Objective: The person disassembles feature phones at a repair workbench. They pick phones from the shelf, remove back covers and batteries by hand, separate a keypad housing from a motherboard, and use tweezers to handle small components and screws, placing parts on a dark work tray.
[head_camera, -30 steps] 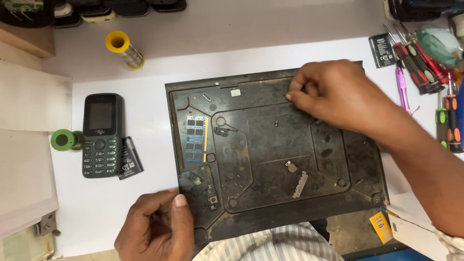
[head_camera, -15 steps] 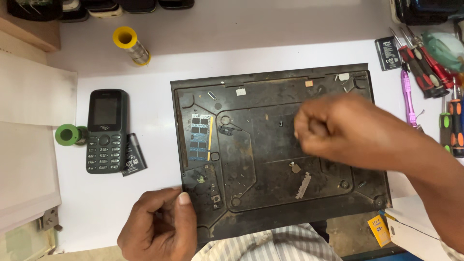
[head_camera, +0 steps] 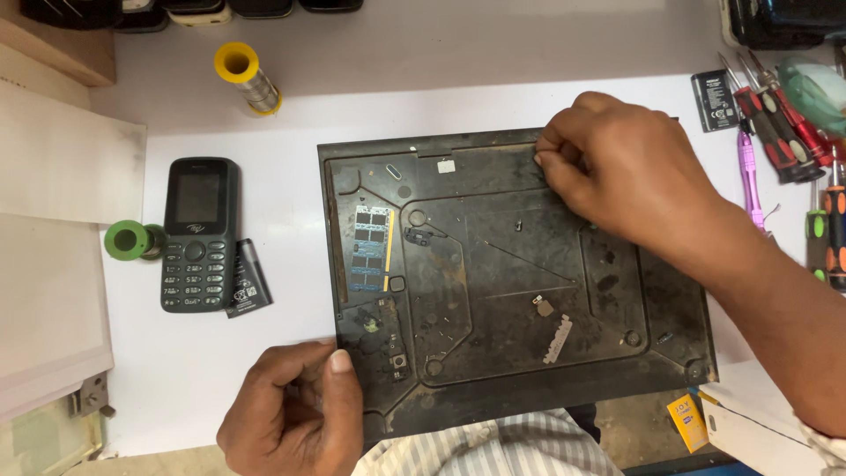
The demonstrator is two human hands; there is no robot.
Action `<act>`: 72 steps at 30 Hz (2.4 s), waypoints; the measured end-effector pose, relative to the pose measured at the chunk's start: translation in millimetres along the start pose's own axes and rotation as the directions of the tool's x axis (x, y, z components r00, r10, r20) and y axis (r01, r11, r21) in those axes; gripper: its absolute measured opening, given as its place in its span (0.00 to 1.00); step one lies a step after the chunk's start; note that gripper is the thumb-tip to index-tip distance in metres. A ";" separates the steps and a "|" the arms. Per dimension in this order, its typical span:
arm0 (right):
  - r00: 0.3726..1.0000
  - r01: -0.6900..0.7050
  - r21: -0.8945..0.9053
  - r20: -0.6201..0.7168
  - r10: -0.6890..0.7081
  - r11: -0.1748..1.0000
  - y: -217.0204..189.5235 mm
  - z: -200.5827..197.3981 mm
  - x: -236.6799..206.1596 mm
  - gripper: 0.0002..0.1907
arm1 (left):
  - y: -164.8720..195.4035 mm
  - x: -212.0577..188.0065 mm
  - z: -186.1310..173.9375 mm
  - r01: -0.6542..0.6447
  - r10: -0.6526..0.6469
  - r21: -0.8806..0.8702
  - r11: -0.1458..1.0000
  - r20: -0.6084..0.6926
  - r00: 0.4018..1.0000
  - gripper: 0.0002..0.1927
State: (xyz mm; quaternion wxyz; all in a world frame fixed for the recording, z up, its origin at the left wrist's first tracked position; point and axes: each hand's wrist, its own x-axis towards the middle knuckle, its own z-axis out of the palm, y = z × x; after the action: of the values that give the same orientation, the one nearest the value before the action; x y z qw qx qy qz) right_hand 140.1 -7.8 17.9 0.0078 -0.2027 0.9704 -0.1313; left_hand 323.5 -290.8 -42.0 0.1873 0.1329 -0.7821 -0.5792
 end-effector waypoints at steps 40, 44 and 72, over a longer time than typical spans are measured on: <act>0.986 -0.110 0.281 0.152 0.069 0.953 4.6 -9.4 -24.8 0.10 | 4.0 -4.2 0.4 0.105 -0.105 0.002 0.994 0.008 0.994 0.07; 0.996 -0.063 0.263 0.071 0.046 0.963 16.8 -16.2 -29.3 0.10 | 2.8 -4.3 -0.1 0.113 -0.112 -0.046 0.993 0.023 0.993 0.06; 0.996 -0.093 -0.074 -0.013 0.093 0.993 67.0 -23.4 -38.2 0.06 | -7.0 -7.8 -2.4 0.144 -0.149 0.210 0.967 0.008 0.989 0.07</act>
State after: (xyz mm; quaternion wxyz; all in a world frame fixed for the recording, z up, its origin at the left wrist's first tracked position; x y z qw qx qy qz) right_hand 147.4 72.3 21.8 0.0019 -0.1568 0.9830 -0.0955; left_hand 331.5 -291.7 -49.1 0.1197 0.2025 -0.8289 -0.5076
